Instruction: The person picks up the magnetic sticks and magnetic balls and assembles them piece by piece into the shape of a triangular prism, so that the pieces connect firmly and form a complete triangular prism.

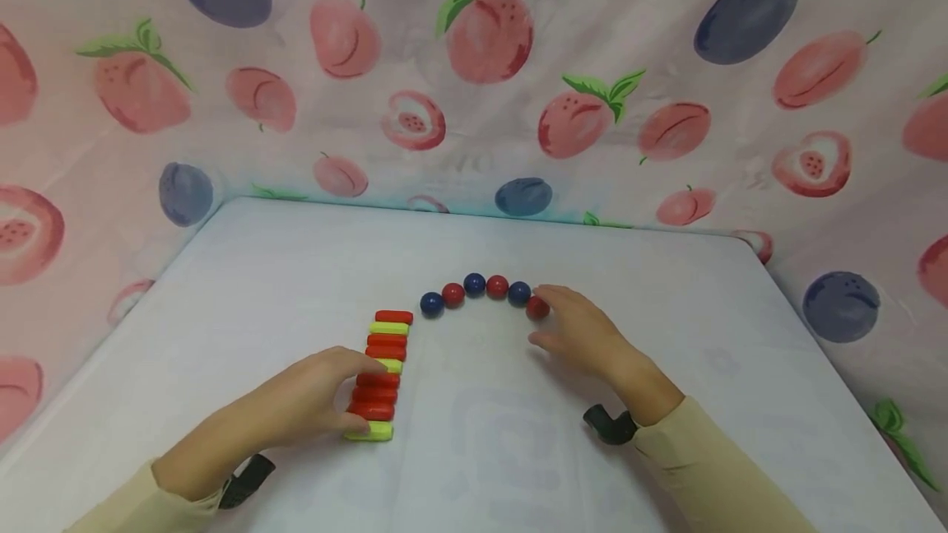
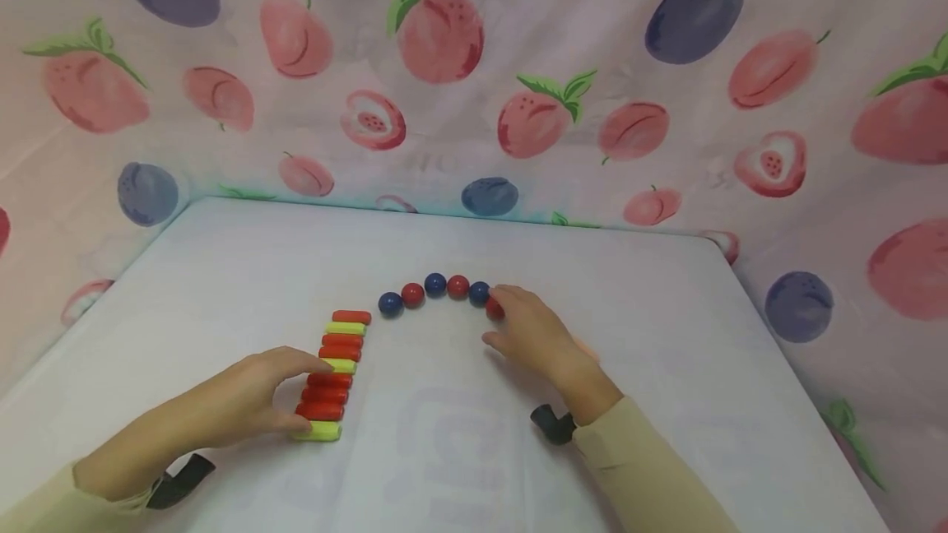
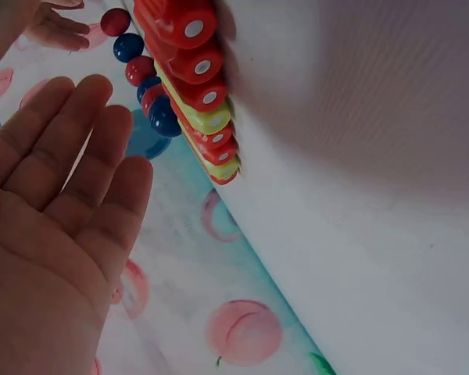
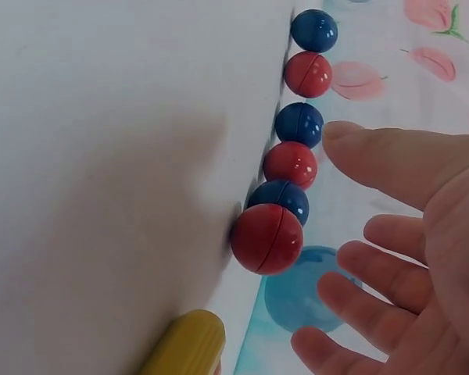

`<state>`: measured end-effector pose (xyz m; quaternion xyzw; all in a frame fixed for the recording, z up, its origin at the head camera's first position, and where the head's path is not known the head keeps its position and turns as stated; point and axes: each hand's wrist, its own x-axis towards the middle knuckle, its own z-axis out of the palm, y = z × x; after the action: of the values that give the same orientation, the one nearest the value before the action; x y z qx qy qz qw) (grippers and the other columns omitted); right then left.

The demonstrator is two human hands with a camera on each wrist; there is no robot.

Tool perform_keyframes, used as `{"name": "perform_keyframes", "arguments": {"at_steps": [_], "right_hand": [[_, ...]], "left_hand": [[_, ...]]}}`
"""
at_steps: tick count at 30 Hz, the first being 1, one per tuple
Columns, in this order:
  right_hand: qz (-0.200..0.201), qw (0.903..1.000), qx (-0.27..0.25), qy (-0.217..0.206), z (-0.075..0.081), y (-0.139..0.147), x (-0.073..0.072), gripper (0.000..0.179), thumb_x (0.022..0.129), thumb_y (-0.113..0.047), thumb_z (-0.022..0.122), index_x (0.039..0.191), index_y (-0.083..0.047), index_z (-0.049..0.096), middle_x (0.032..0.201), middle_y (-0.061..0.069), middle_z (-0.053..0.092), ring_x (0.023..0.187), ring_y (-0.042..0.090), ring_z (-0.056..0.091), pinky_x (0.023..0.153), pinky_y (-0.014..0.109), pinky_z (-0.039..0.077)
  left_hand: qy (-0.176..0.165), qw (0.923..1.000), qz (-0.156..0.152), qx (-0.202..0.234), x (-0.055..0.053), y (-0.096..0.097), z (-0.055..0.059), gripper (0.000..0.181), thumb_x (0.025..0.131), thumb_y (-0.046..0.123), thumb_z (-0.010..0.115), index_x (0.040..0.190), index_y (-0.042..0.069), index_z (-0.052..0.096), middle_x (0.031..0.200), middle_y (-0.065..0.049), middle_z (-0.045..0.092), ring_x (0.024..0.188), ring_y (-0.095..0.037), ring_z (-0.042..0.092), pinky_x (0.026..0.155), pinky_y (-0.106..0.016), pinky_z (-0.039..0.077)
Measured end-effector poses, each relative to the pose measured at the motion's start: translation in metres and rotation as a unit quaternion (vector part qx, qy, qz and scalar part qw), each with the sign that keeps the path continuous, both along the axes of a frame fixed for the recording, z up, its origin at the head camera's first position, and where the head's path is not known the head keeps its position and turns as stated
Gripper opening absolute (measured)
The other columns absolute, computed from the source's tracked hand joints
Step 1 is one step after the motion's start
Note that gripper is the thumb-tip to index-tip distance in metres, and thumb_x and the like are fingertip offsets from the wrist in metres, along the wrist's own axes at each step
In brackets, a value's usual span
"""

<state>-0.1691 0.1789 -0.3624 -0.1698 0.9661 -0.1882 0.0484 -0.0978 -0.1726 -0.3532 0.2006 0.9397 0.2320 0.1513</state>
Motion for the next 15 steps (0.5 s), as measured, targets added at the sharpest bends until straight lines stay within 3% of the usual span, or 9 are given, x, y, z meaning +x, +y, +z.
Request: {"name": "perform_keyframes", "arguments": {"at_steps": [5,12,15], "right_hand": [[-0.001,0.9999,0.014,-0.009,-0.0015,-0.0024,-0.0027,0.066,0.090,-0.022,0.076,0.143,0.004,0.048,0.145,0.021,0.050,0.137,0.037,0.042,0.113,0.051,0.033],[-0.004,0.9994,0.019,-0.027,-0.0041,-0.0040,-0.0066,0.065,0.090,-0.022,0.076,0.143,0.003,0.049,0.145,0.020,0.050,0.136,0.037,0.043,0.112,0.051,0.033],[-0.007,0.9992,0.021,-0.034,-0.0048,-0.0044,-0.0076,0.064,0.090,-0.022,0.075,0.143,0.003,0.049,0.144,0.020,0.051,0.136,0.037,0.044,0.112,0.051,0.033]], "left_hand": [[-0.020,0.9996,-0.017,0.012,0.0023,-0.0019,-0.0035,0.050,0.075,0.029,0.090,0.119,0.015,0.070,0.117,0.003,0.066,0.111,-0.024,0.059,0.097,-0.049,0.050],[-0.069,0.9955,-0.048,0.045,0.0028,-0.0041,-0.0082,0.034,0.077,0.024,0.088,0.106,0.016,0.073,0.094,0.013,0.065,0.087,-0.012,0.058,0.082,-0.035,0.055],[-0.079,0.9942,-0.051,0.051,0.0038,-0.0047,-0.0100,0.030,0.078,0.023,0.087,0.104,0.018,0.074,0.093,0.016,0.066,0.085,-0.011,0.058,0.080,-0.031,0.055]]}}
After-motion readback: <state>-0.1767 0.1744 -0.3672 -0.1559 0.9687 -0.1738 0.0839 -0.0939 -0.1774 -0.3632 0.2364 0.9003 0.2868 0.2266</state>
